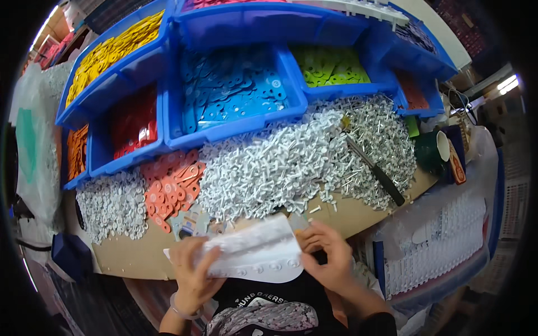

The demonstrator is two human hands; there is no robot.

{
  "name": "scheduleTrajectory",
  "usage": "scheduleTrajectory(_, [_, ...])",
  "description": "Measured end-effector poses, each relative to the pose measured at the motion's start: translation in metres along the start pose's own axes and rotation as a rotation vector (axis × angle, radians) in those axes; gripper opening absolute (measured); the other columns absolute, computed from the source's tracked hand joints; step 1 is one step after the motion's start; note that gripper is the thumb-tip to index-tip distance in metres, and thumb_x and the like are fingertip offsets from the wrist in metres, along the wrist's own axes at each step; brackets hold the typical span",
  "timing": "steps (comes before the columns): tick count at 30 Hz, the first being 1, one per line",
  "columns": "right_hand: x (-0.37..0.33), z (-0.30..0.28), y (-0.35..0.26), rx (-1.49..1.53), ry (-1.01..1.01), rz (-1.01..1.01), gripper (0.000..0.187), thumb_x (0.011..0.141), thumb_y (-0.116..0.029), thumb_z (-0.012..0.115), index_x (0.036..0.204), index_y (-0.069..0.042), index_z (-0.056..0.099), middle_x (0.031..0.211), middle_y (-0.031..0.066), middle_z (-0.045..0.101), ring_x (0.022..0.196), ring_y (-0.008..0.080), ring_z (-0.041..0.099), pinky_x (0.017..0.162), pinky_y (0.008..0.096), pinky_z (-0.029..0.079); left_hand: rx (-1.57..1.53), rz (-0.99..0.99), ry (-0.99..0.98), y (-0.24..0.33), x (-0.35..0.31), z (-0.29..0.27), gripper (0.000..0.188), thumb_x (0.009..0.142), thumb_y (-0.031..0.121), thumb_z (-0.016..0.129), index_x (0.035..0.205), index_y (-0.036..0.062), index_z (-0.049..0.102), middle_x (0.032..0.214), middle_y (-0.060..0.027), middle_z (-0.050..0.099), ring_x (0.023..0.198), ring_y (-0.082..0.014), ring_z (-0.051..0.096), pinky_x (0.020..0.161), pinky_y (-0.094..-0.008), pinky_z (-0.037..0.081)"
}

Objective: Assemble a toy xylophone by inserting colored keys and plastic pins into a white base.

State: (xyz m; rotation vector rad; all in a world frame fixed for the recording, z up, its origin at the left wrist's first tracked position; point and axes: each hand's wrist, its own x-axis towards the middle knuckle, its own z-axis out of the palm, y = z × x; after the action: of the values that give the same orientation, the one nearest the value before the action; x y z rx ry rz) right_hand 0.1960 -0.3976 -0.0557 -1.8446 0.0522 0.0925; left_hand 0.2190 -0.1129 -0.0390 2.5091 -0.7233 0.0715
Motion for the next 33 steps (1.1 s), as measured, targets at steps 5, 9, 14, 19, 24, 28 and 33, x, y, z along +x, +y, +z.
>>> scheduleTrajectory(5, [-0.022, 0.025, 0.005, -0.311, -0.25, -0.241, 0.08, 0.089, -0.019, 0.066, 0.149, 0.005, 0.019, 0.143, 0.024, 0.041, 0.127, 0.0322, 0.048, 0.106, 0.0415, 0.037, -0.22, -0.22, 0.317, 0.052, 0.013, 0.036, 0.087, 0.068, 0.028, 0.085, 0.14, 0.0042, 0.044, 0.137, -0.0262, 0.039, 0.122, -0.0407, 0.043, 0.098, -0.05, 0.038])
scheduleTrajectory(9, [0.001, 0.026, -0.02, 0.352, 0.041, -0.064, 0.063, 0.095, -0.008, 0.055, 0.147, 0.006, 0.023, 0.138, 0.0174, 0.045, 0.125, 0.023, 0.047, 0.106, 0.0369, 0.036, -0.621, -0.014, 0.159, 0.049, 0.018, 0.034, 0.074, 0.078, 0.02, 0.08, 0.14, 0.0009, 0.044, 0.143, -0.0273, 0.04, 0.123, -0.0418, 0.048, 0.1, -0.0456, 0.042])
scheduleTrajectory(14, [0.025, -0.033, -0.028, 0.134, -0.254, 0.048, 0.051, 0.093, -0.012, 0.055, 0.139, 0.004, 0.04, 0.12, 0.0159, 0.057, 0.11, 0.0217, 0.057, 0.097, 0.0352, 0.043, -0.46, 0.069, 0.317, 0.013, -0.024, 0.014, 0.038, 0.073, -0.005, 0.075, 0.108, 0.0013, 0.062, 0.095, -0.0144, 0.067, 0.084, -0.0294, 0.065, 0.077, -0.0376, 0.05])
scheduleTrajectory(19, [0.04, -0.002, -0.026, -0.45, -0.834, -0.216, 0.045, 0.083, -0.01, 0.059, 0.127, -0.002, 0.053, 0.115, 0.0173, 0.059, 0.098, 0.0311, 0.065, 0.082, 0.0376, 0.053, -0.271, 0.16, 0.401, 0.004, -0.043, 0.016, 0.042, 0.078, 0.036, 0.076, 0.104, 0.0065, 0.062, 0.102, -0.0125, 0.062, 0.095, -0.0298, 0.06, 0.077, -0.0426, 0.049])
scheduleTrajectory(24, [0.045, 0.037, -0.02, -0.535, -0.773, -0.245, 0.039, 0.084, -0.011, 0.06, 0.122, -0.004, 0.056, 0.11, 0.0146, 0.057, 0.092, 0.0346, 0.064, 0.076, 0.0423, 0.054, -0.049, 0.081, -0.11, 0.015, -0.026, 0.026, 0.063, 0.078, 0.048, 0.075, 0.127, 0.0109, 0.061, 0.139, -0.0082, 0.055, 0.13, -0.0311, 0.048, 0.112, -0.0515, 0.025])
scheduleTrajectory(28, [0.063, 0.032, -0.003, -0.456, -0.574, -0.394, 0.033, 0.086, -0.016, 0.064, 0.117, -0.004, 0.06, 0.109, 0.0125, 0.06, 0.095, 0.0333, 0.063, 0.08, 0.041, 0.052, -0.053, -0.047, -0.078, 0.015, -0.018, 0.03, 0.066, 0.078, 0.046, 0.075, 0.13, 0.0086, 0.059, 0.143, -0.0083, 0.052, 0.136, -0.0308, 0.042, 0.115, -0.0535, 0.018])
scheduleTrajectory(33, [0.065, 0.021, -0.009, -0.537, -0.322, -0.541, 0.03, 0.084, -0.016, 0.071, 0.111, -0.004, 0.065, 0.109, 0.0105, 0.064, 0.102, 0.0296, 0.062, 0.088, 0.0395, 0.048, -0.093, -0.01, -0.129, 0.003, 0.007, 0.026, 0.069, 0.079, 0.043, 0.075, 0.134, 0.0064, 0.055, 0.144, -0.0077, 0.05, 0.137, -0.0305, 0.041, 0.115, -0.0546, 0.017])
